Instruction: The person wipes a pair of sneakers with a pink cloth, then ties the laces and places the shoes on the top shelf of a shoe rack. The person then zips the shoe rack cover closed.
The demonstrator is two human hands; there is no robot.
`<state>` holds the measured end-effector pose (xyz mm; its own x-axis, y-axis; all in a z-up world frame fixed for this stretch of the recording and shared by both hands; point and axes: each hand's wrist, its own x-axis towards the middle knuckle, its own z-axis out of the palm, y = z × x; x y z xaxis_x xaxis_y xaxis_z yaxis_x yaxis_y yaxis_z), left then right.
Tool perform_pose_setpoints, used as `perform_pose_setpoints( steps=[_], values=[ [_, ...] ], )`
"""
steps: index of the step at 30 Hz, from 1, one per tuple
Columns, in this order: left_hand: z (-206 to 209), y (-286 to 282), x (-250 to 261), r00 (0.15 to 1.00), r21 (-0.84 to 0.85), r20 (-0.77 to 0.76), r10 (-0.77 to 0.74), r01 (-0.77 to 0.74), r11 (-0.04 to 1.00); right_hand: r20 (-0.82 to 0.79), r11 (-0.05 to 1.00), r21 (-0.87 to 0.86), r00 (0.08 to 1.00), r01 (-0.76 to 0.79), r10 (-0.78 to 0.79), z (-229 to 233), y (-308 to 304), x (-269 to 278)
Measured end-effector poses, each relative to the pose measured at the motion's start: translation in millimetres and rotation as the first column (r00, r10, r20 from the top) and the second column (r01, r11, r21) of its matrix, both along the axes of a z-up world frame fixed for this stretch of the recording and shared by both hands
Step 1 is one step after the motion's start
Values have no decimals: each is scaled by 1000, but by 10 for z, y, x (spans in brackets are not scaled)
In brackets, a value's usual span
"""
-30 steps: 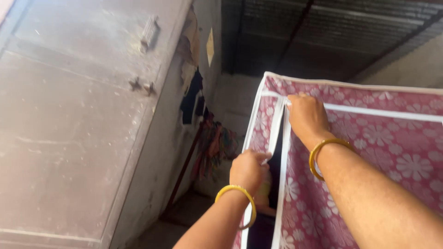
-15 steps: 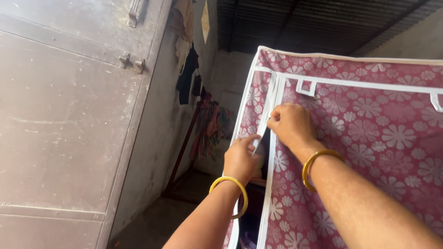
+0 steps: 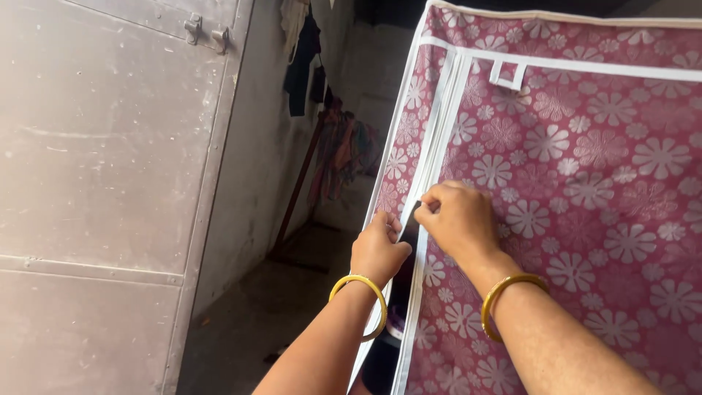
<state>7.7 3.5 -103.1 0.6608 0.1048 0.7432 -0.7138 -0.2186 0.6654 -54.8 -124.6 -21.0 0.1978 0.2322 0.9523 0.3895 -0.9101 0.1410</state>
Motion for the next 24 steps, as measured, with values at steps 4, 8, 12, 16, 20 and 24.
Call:
perform_pose_setpoints(
  steps=[4, 8, 12, 16, 20, 24],
  values=[
    [-137, 24, -88, 999, 61, -39, 31, -29, 998, -73, 999, -37, 997, 1, -4, -297, 29, -86],
    [-348, 47, -240, 994, 30, -107, -26, 30, 999, -169, 999, -24, 985, -21, 17, -655, 23, -123],
    [-718, 5, -120, 989, 30, -114, -95, 99, 995, -228, 999, 24, 973, -23, 28, -1054, 29, -119],
    [-1162, -42, -19, 985, -14, -94, -147, 146, 989, -243, 998, 52, 968, -46, 57, -1381, 45, -125],
    [-1491, -37, -27, 990, -77, -115, -78, 70, 995, -369, 999, 42, 929, -27, 41, -1755, 23, -124],
    [-1771, -27, -69, 981, -67, -193, -32, 19, 998, -467, 1000, 30, 884, -4, 18, -2145, 5, -98]
  ],
)
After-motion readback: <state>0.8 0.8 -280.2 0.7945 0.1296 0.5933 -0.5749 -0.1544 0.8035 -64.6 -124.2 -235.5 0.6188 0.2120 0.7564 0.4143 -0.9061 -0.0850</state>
